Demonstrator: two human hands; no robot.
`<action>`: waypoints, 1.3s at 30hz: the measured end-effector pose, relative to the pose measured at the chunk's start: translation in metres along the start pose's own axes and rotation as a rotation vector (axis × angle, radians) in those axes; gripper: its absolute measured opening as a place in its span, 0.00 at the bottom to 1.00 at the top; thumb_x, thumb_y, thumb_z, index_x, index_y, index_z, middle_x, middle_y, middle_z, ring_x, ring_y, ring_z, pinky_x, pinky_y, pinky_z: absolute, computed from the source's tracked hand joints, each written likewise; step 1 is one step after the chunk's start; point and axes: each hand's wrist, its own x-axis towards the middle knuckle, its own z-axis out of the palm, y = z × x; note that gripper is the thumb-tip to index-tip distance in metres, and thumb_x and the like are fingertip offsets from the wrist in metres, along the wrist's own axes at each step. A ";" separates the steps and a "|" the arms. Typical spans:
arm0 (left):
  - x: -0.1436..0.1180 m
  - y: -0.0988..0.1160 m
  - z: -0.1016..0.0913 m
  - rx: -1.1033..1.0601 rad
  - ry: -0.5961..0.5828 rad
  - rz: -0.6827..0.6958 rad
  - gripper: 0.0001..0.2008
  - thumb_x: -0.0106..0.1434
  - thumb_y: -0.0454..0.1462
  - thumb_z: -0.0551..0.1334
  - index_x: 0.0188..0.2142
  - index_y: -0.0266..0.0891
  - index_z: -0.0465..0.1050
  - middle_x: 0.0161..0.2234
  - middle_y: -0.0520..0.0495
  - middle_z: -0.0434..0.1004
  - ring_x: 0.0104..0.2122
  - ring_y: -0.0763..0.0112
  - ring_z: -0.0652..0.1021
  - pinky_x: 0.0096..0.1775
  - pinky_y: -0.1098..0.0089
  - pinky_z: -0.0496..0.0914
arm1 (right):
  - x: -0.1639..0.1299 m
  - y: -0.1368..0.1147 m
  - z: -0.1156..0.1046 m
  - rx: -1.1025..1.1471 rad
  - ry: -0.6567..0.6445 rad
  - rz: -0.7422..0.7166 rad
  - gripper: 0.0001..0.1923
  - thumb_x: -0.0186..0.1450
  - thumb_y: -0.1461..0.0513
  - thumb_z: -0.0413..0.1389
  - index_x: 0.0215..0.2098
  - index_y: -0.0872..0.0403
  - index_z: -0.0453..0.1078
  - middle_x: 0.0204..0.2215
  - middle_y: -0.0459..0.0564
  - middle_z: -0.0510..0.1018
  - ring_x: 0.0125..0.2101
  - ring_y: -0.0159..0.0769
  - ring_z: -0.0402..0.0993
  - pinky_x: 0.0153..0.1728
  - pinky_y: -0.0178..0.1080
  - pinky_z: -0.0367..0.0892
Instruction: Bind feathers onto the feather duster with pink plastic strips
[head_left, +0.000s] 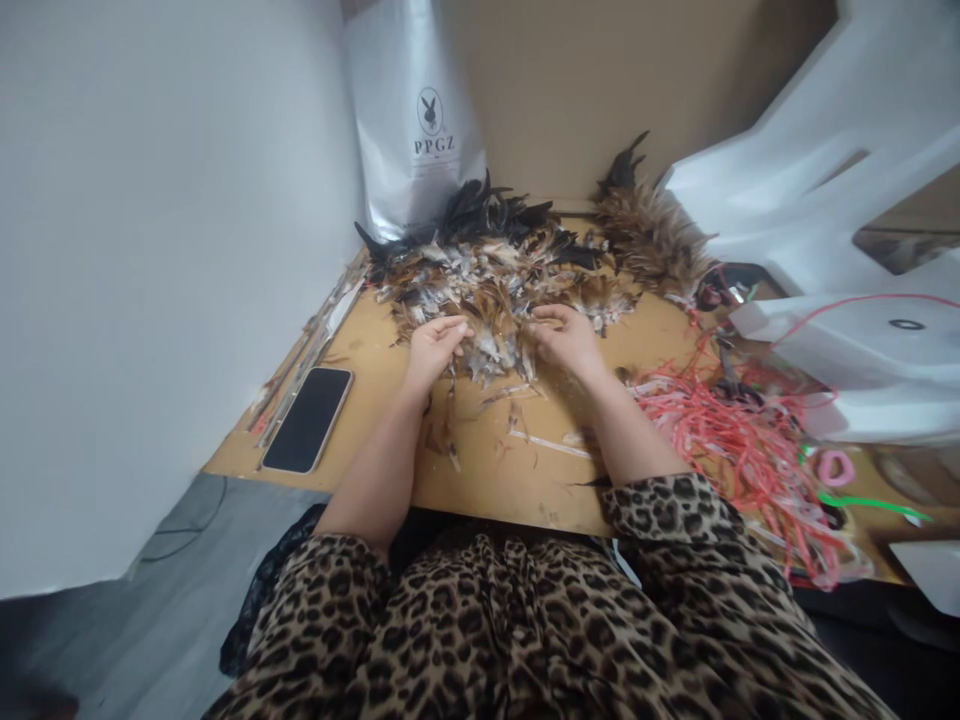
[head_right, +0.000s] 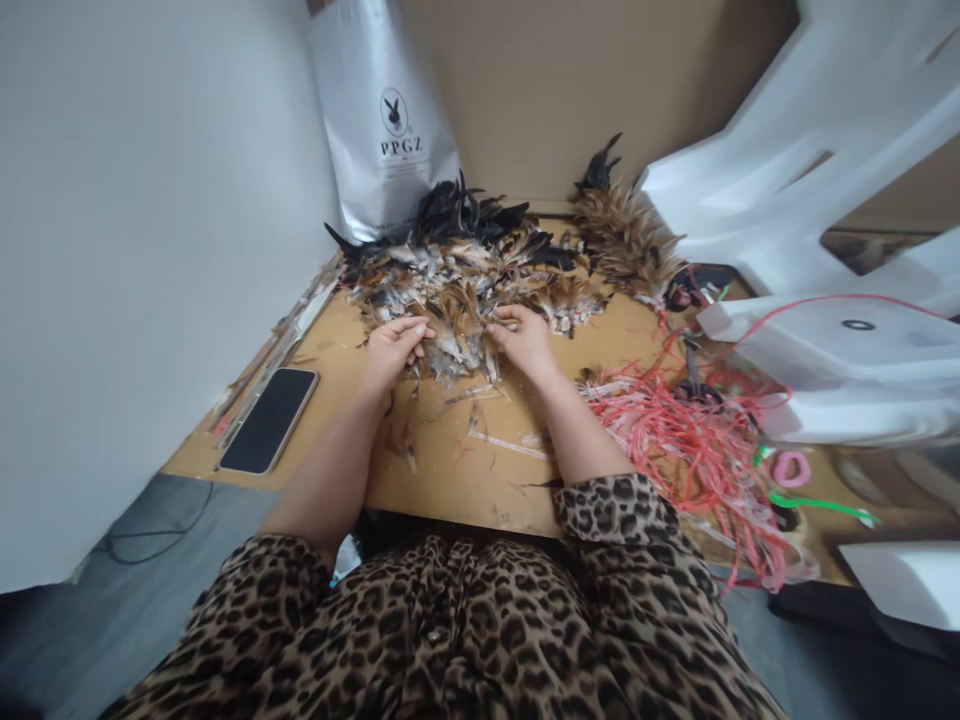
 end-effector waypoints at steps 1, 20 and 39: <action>-0.001 0.000 0.001 0.008 -0.006 -0.012 0.18 0.50 0.43 0.66 0.38 0.35 0.75 0.32 0.43 0.79 0.17 0.81 0.68 0.17 0.78 0.58 | -0.001 -0.002 -0.002 0.004 -0.001 0.018 0.24 0.53 0.54 0.56 0.44 0.59 0.70 0.18 0.44 0.71 0.15 0.29 0.64 0.21 0.33 0.62; -0.013 0.021 0.022 0.077 0.180 0.178 0.10 0.54 0.39 0.64 0.34 0.34 0.76 0.29 0.46 0.78 0.19 0.81 0.69 0.23 0.76 0.65 | -0.020 0.006 -0.011 -0.410 -0.290 0.042 0.08 0.53 0.60 0.55 0.20 0.57 0.67 0.14 0.43 0.65 0.18 0.25 0.58 0.21 0.31 0.51; -0.020 -0.001 0.047 0.039 -0.203 -0.183 0.16 0.49 0.43 0.67 0.33 0.33 0.75 0.23 0.49 0.75 0.14 0.84 0.64 0.17 0.77 0.55 | -0.013 0.023 -0.002 0.616 -0.270 0.264 0.15 0.41 0.60 0.67 0.22 0.58 0.68 0.14 0.46 0.73 0.14 0.25 0.65 0.12 0.27 0.57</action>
